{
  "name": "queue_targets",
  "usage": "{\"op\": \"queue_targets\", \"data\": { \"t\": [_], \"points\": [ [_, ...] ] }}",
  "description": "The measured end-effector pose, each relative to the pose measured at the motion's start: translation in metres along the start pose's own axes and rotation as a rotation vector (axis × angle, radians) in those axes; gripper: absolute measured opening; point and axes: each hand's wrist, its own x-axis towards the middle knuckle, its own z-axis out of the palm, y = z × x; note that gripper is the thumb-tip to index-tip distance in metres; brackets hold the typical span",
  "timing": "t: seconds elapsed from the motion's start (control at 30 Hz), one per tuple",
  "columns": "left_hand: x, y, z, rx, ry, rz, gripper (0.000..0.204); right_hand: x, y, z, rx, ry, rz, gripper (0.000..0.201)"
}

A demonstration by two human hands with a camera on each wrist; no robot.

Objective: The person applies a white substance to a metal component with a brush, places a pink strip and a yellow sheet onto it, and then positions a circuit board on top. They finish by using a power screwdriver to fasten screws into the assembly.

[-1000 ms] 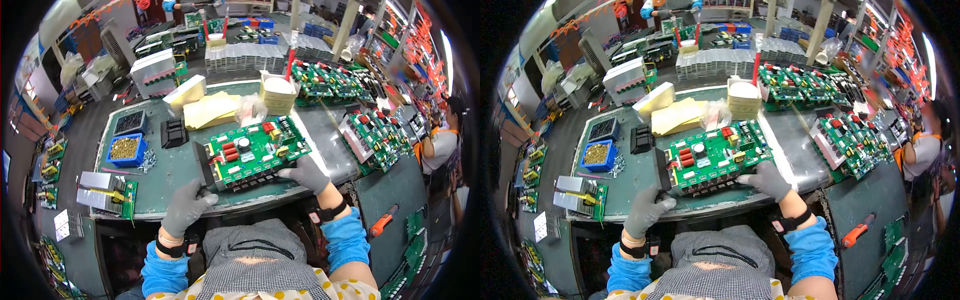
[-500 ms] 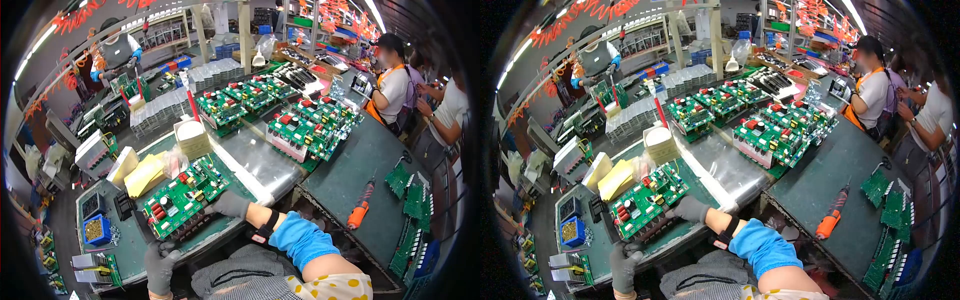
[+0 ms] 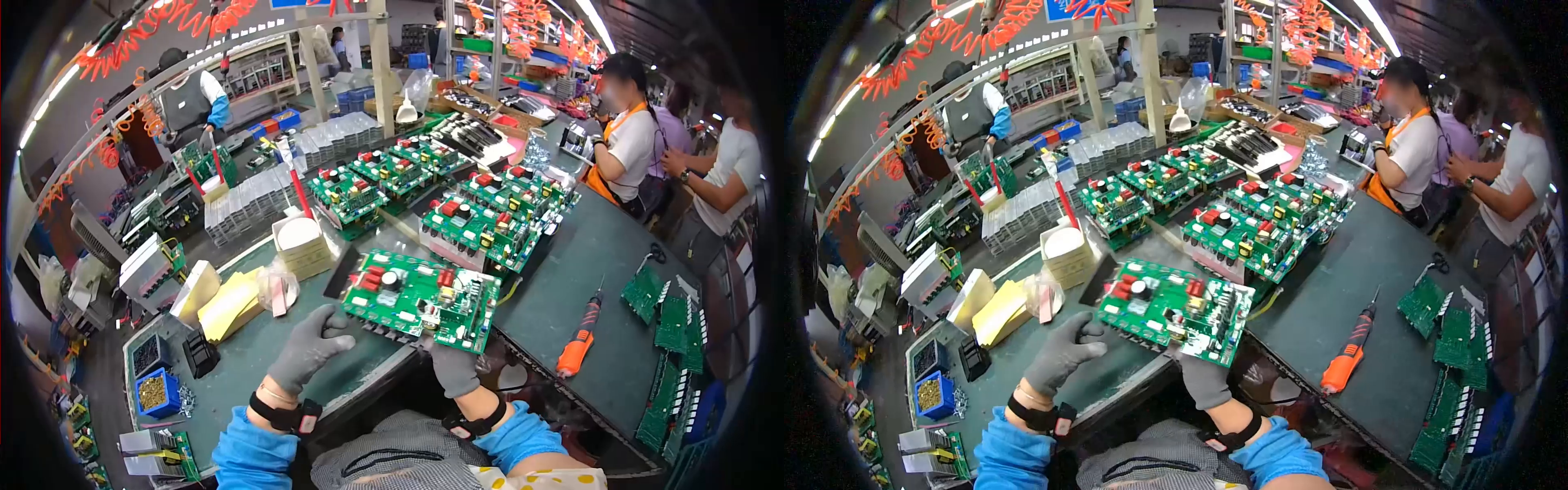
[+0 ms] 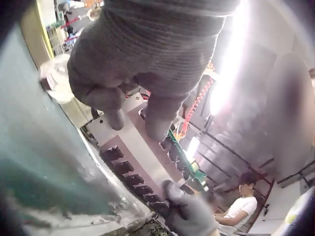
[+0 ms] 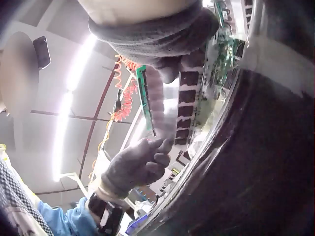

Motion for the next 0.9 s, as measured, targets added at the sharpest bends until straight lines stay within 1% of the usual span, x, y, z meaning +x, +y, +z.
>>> {"op": "queue_targets", "data": {
  "t": [0.03,0.13,0.17,0.2,0.27,0.3,0.37,0.43,0.47,0.5,0.6,0.63,0.73,0.8,0.87,0.9],
  "points": [
    [0.003,0.002,0.004,-0.020,-0.007,-0.022,0.070,-0.002,0.007,0.007,-0.075,0.016,0.013,0.031],
    [0.002,0.009,0.008,-0.070,-0.052,-0.104,0.075,0.005,0.014,0.010,0.205,0.028,0.228,0.029],
    [0.000,0.009,0.008,-0.084,-0.069,-0.136,0.076,0.008,0.014,0.006,0.290,-0.028,0.240,0.027],
    [0.000,0.003,0.009,-0.101,-0.073,-0.128,0.071,0.006,0.017,0.018,-0.039,-0.004,0.108,0.025],
    [0.002,-0.008,0.009,-0.135,-0.075,-0.114,0.063,0.009,0.015,0.032,-0.269,-0.036,0.065,0.023],
    [0.005,-0.009,0.010,-0.155,-0.125,-0.127,0.058,0.010,0.015,0.038,-0.264,-0.009,0.059,0.024],
    [0.010,-0.008,0.014,-0.194,-0.225,-0.151,0.049,0.013,0.019,0.053,-0.184,0.043,0.086,0.024],
    [0.014,-0.003,0.026,-0.304,-0.164,-0.213,0.041,0.026,0.007,0.041,0.153,0.082,0.275,0.024],
    [0.017,0.000,0.033,-0.360,-0.133,-0.244,0.039,0.032,-0.001,0.025,0.415,0.097,0.425,0.025],
    [0.024,0.003,0.037,-0.403,-0.163,-0.291,0.042,0.038,-0.007,0.011,0.677,0.112,0.571,0.025],
    [0.050,-0.013,0.044,-0.441,-0.231,-0.415,0.040,0.024,0.002,-0.007,0.523,-0.130,0.548,0.034],
    [0.058,-0.018,0.048,-0.370,-0.217,-0.431,0.045,0.016,0.005,-0.022,0.685,-0.315,0.670,0.038],
    [0.080,-0.033,0.044,-0.380,-0.204,-0.462,0.049,-0.005,0.013,-0.086,0.756,-0.417,0.204,0.043],
    [0.088,-0.032,0.036,-0.341,-0.211,-0.480,0.051,0.014,0.019,-0.153,0.721,-0.719,0.098,0.043],
    [0.094,-0.030,0.036,-0.322,-0.215,-0.502,0.052,0.048,0.031,-0.209,0.479,-0.642,-0.165,0.041],
    [0.096,-0.028,0.037,-0.324,-0.216,-0.509,0.052,0.068,0.036,-0.233,0.337,-0.564,-0.241,0.041]
  ]
}}
